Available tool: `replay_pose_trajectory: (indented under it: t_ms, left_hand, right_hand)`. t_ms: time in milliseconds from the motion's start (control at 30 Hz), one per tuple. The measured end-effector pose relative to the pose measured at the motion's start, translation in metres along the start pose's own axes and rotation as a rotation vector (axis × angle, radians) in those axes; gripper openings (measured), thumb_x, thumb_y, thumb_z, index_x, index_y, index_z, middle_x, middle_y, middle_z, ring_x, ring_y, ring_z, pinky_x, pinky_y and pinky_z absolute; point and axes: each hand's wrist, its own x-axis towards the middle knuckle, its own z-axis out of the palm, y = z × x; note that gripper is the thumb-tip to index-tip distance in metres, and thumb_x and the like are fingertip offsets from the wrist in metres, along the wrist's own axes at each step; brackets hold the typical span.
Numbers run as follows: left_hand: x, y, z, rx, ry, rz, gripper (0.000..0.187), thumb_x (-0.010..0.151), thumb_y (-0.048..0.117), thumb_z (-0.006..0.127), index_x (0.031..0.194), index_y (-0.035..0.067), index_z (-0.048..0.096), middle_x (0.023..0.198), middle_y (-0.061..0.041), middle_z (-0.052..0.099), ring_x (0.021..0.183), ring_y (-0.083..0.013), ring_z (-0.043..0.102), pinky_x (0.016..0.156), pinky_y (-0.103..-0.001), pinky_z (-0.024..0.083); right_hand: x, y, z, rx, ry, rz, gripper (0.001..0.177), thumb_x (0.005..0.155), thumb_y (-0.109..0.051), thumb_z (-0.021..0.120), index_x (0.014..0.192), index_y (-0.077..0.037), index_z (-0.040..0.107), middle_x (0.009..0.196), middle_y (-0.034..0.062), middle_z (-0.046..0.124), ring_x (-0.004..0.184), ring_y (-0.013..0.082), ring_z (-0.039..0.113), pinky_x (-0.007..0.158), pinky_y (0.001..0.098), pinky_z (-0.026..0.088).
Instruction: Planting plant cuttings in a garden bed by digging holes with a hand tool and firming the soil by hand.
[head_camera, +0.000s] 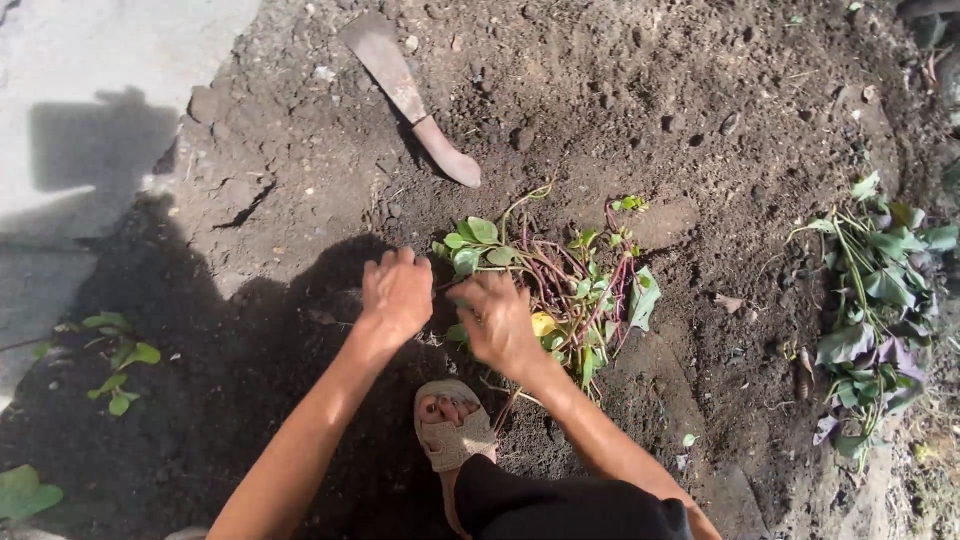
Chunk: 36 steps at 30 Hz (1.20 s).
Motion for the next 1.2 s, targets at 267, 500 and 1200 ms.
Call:
replay_pose_trajectory:
  t_ms: [267,500,1200]
  left_hand:
    - [-0.015,0.037,0.03,0.005,-0.023,0.026,0.03,0.094,-0.003,0.056,0.122,0.003,0.066,0.123,-0.018,0.06,0.132,-0.0375,0.055,0.111,-0.06,0.042]
    - [-0.026,0.079,0.043,-0.38,-0.047,0.013,0.029,0.104,0.009,0.05,0.129,-0.003,0.058,0.126,-0.027,0.059,0.108,-0.0354,0.069,0.09,-0.05,0.058]
    - [-0.014,0.083,-0.014,-0.298,-0.265,0.065,0.034,0.112,0.019,0.04,0.091,0.005,0.063,0.069,-0.003,0.061,0.056,-0.015,0.06,0.054,-0.032,0.06]
  right_hand:
    - [-0.064,0.034,-0.039,0.012,0.437,0.246,0.025,0.094,0.0,0.062,0.108,-0.016,0.073,0.095,0.0038,0.067,0.096,0.0215,0.062,0.087,0.0362,0.049]
    - [-0.014,0.1,-0.068,-0.095,0.366,0.346,0.014,0.097,-0.011,0.066,0.108,-0.017,0.074,0.095,0.0079,0.064,0.093,0.0266,0.064,0.081,0.0407,0.051]
    - [-0.02,-0.013,-0.274,0.556,0.635,-0.026,0.016,0.114,-0.026,0.06,0.119,-0.011,0.055,0.115,0.0132,0.068,0.09,0.0169,0.072,0.08,0.0253,0.065]
